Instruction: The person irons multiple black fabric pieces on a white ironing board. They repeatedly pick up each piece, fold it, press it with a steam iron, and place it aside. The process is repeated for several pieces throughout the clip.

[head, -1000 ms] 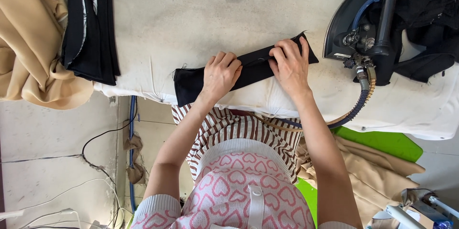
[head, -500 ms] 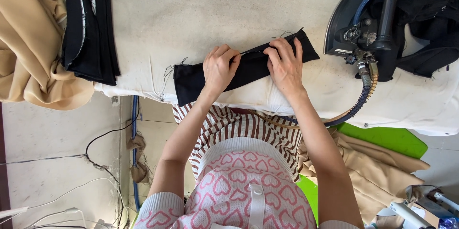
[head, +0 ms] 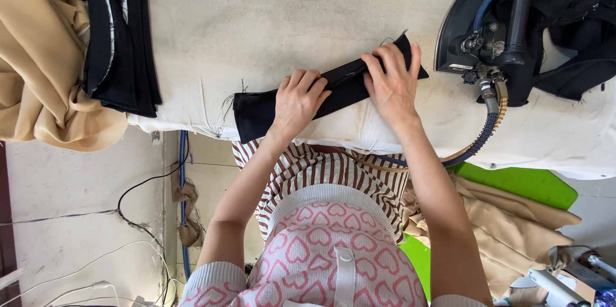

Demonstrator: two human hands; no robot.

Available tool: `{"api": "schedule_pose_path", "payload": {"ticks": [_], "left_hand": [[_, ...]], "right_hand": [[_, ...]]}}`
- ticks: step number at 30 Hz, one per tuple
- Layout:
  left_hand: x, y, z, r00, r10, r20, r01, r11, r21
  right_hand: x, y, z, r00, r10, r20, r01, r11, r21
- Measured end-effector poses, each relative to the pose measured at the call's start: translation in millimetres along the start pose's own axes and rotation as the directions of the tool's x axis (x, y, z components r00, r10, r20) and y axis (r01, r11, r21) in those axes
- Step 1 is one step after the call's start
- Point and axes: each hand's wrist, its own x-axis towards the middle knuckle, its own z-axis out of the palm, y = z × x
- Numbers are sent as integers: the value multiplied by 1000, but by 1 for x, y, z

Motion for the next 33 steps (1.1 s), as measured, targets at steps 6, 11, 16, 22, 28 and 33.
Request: {"api": "schedule_pose_path", "payload": {"ticks": [6, 11, 16, 22, 28, 33], "left_hand": [[-10, -7, 14, 998, 64, -29, -61, 993, 104], [14, -27, 8, 998, -45, 46, 47, 998, -47], [33, -52, 11, 982, -47, 184, 56, 997, -44], [39, -43, -3, 965, 261, 27, -259, 936, 240], [15, -34, 0, 954, 295, 53, -299, 919, 258], [1, -24, 9, 965, 215, 148, -255, 896, 363]], "right_hand": [[-14, 32, 13, 999, -24, 48, 27, 998, -63], [29, 28, -19, 995, -70, 73, 79, 987, -143], [52, 52, -4, 982, -115, 151, 133, 984, -116], [54, 61, -3, 962, -210, 174, 253, 924, -285], [31, 61, 1, 944, -328, 42, 325, 896, -303], [30, 52, -3, 944, -329, 36, 319, 879, -353]]}}
